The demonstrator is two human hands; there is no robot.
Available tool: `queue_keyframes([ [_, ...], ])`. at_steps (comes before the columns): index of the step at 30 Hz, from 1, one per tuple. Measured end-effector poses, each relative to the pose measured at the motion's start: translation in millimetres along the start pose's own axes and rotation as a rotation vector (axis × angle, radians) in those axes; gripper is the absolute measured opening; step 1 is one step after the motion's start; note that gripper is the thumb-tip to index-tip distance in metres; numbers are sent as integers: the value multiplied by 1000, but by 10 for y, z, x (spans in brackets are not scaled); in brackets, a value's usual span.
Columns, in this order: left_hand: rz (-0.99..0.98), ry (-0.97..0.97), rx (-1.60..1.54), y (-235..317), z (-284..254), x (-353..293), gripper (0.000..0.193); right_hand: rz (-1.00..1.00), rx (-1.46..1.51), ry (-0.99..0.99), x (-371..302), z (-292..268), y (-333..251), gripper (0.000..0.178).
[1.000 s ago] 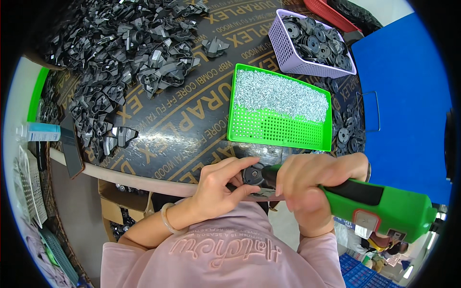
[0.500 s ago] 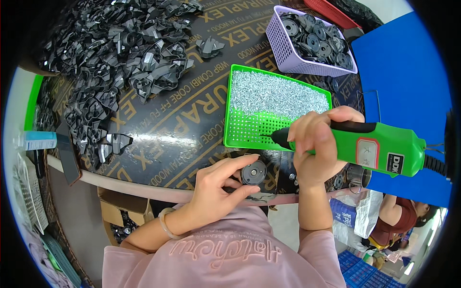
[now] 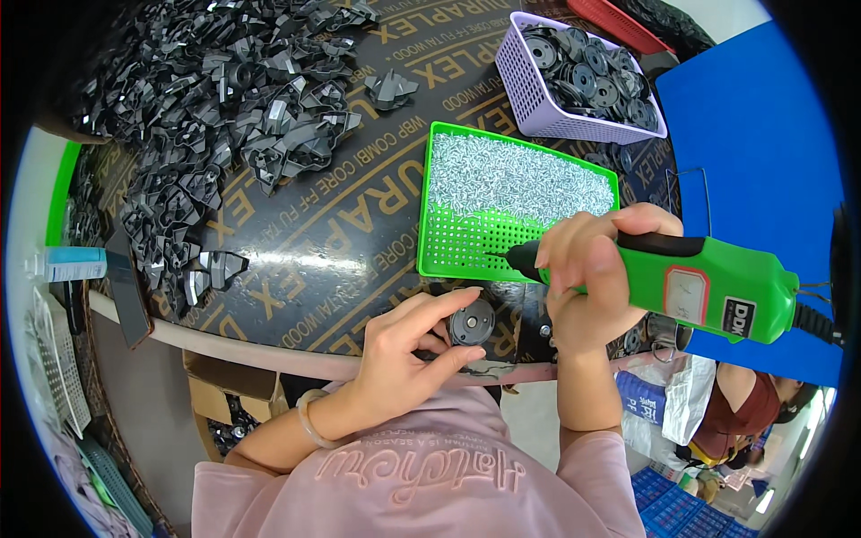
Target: Assembling small plastic and metal components for toys using an electric screwdriver at a factory workbench.
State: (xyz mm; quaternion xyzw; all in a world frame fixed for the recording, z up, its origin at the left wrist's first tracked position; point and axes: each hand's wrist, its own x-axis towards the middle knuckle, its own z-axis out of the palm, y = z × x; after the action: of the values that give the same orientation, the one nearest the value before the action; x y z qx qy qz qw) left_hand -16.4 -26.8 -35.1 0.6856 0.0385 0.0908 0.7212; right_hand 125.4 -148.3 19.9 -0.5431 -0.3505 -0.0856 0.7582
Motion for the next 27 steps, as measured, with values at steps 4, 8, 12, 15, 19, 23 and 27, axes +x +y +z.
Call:
queue_keyframes([
  [4, -5, 12, 12, -5, -8, 2, 53, 30, -6, 18, 30, 28, -255, 34],
  [8, -5, 26, 1, -27, -9, -16, 54, 74, 129, -111, -6, 95, -583, 24],
  [12, -20, -5, 23, -10, -17, -14, 58, 152, 187, -138, -138, 187, -843, 27],
  [15, -10, -22, 15, -27, -10, -13, 60, 174, 164, -159, -234, 199, -853, 30],
  [19, 5, -3, 24, -12, -30, -21, 60, 183, 187, -195, -277, 205, -787, 30],
  [23, -3, -27, 31, 0, 14, 16, 60, 180, 164, -174, -261, 145, -799, 30],
  [27, -8, -13, 25, 14, -43, -16, 59, 166, 139, -206, -255, 208, -751, 30],
])
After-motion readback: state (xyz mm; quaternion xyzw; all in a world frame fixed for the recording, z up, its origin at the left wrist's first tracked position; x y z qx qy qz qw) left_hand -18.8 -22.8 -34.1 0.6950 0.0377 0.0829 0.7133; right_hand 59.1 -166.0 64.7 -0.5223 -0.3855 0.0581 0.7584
